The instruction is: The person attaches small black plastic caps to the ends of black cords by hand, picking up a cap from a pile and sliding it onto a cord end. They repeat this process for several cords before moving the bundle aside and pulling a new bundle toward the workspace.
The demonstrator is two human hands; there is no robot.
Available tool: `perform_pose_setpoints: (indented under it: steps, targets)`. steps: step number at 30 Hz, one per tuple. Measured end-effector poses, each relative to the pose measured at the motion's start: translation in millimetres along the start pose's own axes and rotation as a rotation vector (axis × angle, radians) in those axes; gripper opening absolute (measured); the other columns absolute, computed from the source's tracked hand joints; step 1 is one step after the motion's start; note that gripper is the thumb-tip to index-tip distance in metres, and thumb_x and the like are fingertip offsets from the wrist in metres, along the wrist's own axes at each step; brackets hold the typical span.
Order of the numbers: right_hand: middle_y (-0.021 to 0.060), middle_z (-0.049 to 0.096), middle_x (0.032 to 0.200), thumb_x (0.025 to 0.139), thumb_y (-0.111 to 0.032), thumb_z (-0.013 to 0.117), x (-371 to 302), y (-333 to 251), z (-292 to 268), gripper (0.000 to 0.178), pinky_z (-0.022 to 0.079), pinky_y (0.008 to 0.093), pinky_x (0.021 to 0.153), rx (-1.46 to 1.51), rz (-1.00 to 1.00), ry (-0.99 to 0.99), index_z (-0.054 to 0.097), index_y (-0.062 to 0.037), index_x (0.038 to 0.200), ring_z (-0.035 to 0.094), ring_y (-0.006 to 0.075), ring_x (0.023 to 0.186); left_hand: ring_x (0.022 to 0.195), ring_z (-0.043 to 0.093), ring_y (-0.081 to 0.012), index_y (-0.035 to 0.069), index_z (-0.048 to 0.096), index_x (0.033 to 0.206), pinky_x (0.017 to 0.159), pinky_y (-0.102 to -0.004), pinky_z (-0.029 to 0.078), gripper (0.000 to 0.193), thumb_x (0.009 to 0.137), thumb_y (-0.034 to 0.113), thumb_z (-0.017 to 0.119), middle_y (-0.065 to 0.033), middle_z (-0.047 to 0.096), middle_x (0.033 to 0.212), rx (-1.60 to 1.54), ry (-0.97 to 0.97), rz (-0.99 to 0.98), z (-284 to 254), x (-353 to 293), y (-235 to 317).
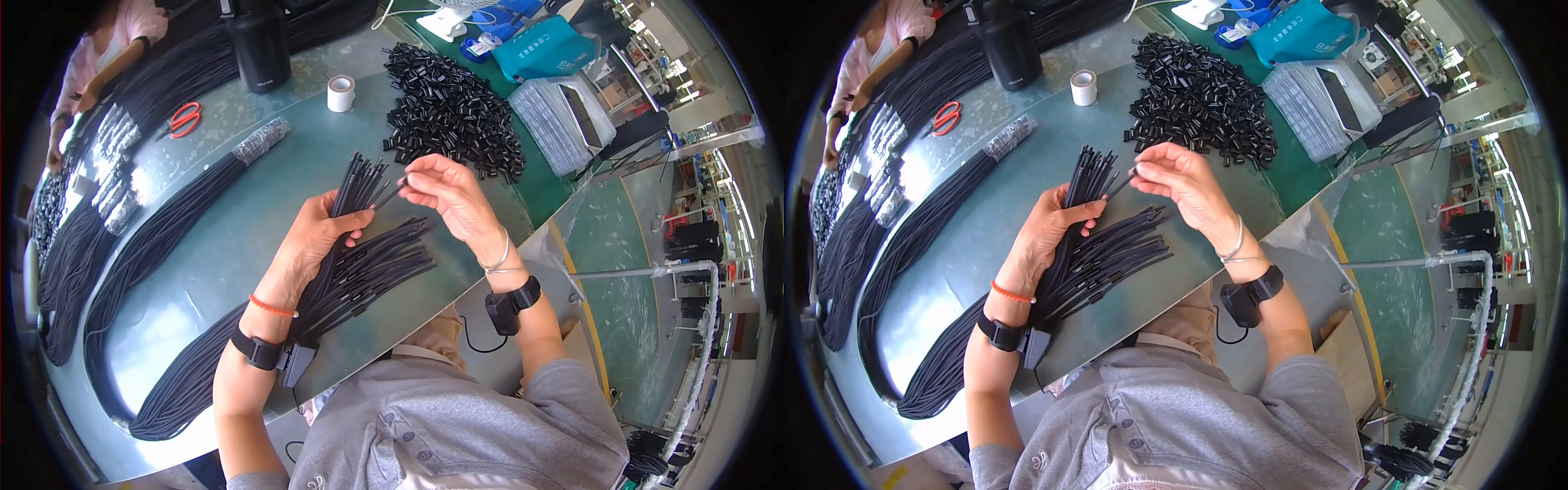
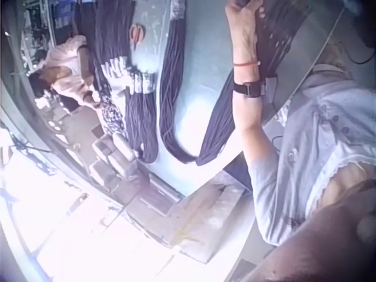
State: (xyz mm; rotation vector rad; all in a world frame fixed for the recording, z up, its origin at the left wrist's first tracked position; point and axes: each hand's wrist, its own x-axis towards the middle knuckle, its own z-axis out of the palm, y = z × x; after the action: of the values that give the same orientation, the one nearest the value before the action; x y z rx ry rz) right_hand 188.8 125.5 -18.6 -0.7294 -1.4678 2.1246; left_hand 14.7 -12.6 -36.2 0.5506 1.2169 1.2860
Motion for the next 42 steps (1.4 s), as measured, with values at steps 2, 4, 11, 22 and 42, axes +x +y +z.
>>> perform_pose_setpoints:
  steps: [2, 4, 11, 22, 42]
  targets:
    - [0.0018, 0.064, 0.091, 0.088, -0.008, 0.065, -1, 0, 0, 0.011, 0.051, 0.0233, 0.076, -0.012, 0.014, -0.006, 0.062, -0.0039, 0.098, 0.063, 0.0098, 0.081, 0.063, 0.054, -0.0069, 0.0, 0.064, 0.097, 0.058, -0.0206, 0.044, 0.019, 0.081, 0.007, 0.072, -0.0011, 0.062, 0.078, 0.003, -0.004, -0.003, -1, 0, 0]
    - [0.0023, 0.065, 0.091, 0.087, -0.009, 0.067, 3, 0, -4, 0.011, 0.05, 0.0231, 0.076, -0.146, -0.059, -0.037, 0.063, -0.0039, 0.097, 0.063, 0.0101, 0.081, 0.064, 0.054, -0.007, 0.0, 0.064, 0.096, 0.059, -0.0206, 0.044, 0.019, 0.081, 0.007, 0.072, -0.001, 0.062, 0.078, 0.009, -0.01, -0.003, 0, 0, 1]
    - [0.0029, 0.065, 0.09, 0.084, -0.009, 0.071, 5, -11, -10, 0.013, 0.05, 0.023, 0.075, -0.361, -0.059, -0.183, 0.063, -0.0039, 0.093, 0.063, 0.0098, 0.08, 0.066, 0.054, -0.0075, 0.0, 0.064, 0.096, 0.061, -0.0211, 0.044, 0.02, 0.082, 0.01, 0.073, -0.0011, 0.062, 0.08, -0.023, -0.025, 0.048, -3, -1, 1]
    - [0.0034, 0.058, 0.073, 0.078, -0.014, 0.068, -37, 25, 64, 0.011, 0.048, 0.0339, 0.068, -1.504, -0.802, -0.277, 0.059, -0.0093, 0.081, 0.057, 0.0218, 0.076, 0.067, 0.055, -0.0085, 0.002, 0.06, 0.099, 0.063, -0.0219, 0.045, 0.022, 0.084, 0.013, 0.072, -0.0016, 0.063, 0.083, -0.122, 0.02, 0.038, 8, -3, 2]
    - [0.0027, 0.061, 0.082, 0.083, -0.008, 0.069, 9, 2, -11, 0.022, 0.048, 0.0305, 0.067, -0.128, -0.051, -0.076, 0.064, -0.0092, 0.104, 0.059, 0.0117, 0.076, 0.069, 0.053, -0.0073, 0.002, 0.063, 0.098, 0.063, -0.0218, 0.042, 0.022, 0.081, 0.012, 0.074, 0.0003, 0.06, 0.08, -0.001, -0.01, 0.063, -2, 3, -4]
